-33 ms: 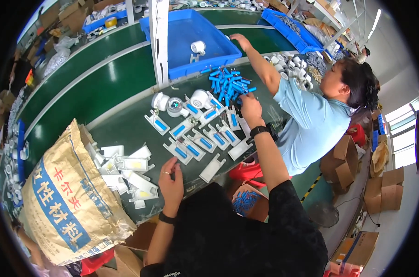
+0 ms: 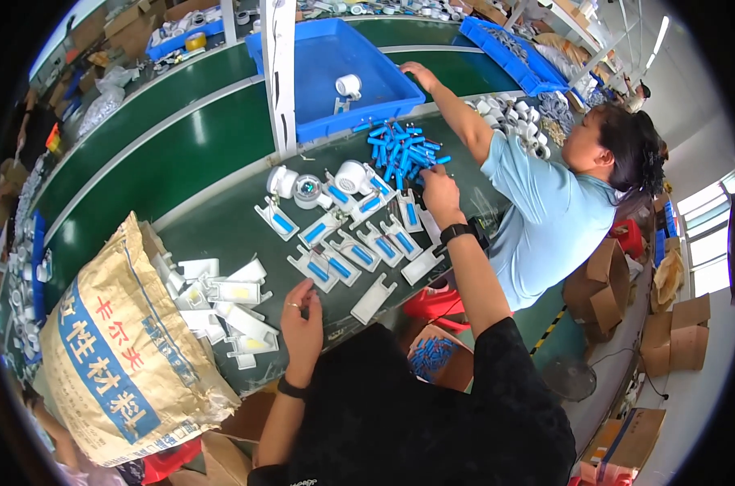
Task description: The person assembles electronic devices by hand, picking up batteries and inserting them into white plastic housings. They then peel adhesive backing from small components, press them onto the housings, and fit white plastic caps onto the units.
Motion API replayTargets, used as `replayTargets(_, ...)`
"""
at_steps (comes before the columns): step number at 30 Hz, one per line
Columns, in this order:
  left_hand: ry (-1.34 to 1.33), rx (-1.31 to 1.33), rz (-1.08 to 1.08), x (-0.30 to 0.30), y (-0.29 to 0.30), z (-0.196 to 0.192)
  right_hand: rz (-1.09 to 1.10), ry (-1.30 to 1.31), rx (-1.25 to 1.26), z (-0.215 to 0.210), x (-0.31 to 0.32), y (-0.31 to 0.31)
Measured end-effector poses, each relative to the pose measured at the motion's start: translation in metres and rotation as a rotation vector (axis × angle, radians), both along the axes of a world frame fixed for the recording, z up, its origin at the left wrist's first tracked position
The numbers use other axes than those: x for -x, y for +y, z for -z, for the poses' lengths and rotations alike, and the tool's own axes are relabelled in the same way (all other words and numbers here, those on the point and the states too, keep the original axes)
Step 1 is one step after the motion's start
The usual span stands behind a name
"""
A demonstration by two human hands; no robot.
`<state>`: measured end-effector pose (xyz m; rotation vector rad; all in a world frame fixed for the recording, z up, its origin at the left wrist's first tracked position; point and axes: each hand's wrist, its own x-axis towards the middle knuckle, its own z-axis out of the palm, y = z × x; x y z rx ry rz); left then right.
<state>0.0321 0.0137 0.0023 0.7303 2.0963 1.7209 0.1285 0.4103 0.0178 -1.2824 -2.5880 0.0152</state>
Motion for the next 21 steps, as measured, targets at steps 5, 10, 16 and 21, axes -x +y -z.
replayTargets(5,0.092,0.077,0.335,0.015,0.024,-0.115,-0.184,-0.069,-0.091,0.004,-0.013,0.009)
replayTargets(10,0.629,0.057,0.52,0.091,0.159,-0.16,-0.202,0.268,-0.007,-0.019,-0.018,-0.004)
replayTargets(16,0.882,0.306,0.573,0.155,0.322,-0.061,-0.045,0.748,0.235,-0.038,-0.04,-0.007)
replayTargets(21,0.993,0.34,0.521,0.152,0.378,-0.011,0.028,1.41,1.093,-0.052,-0.063,-0.034)
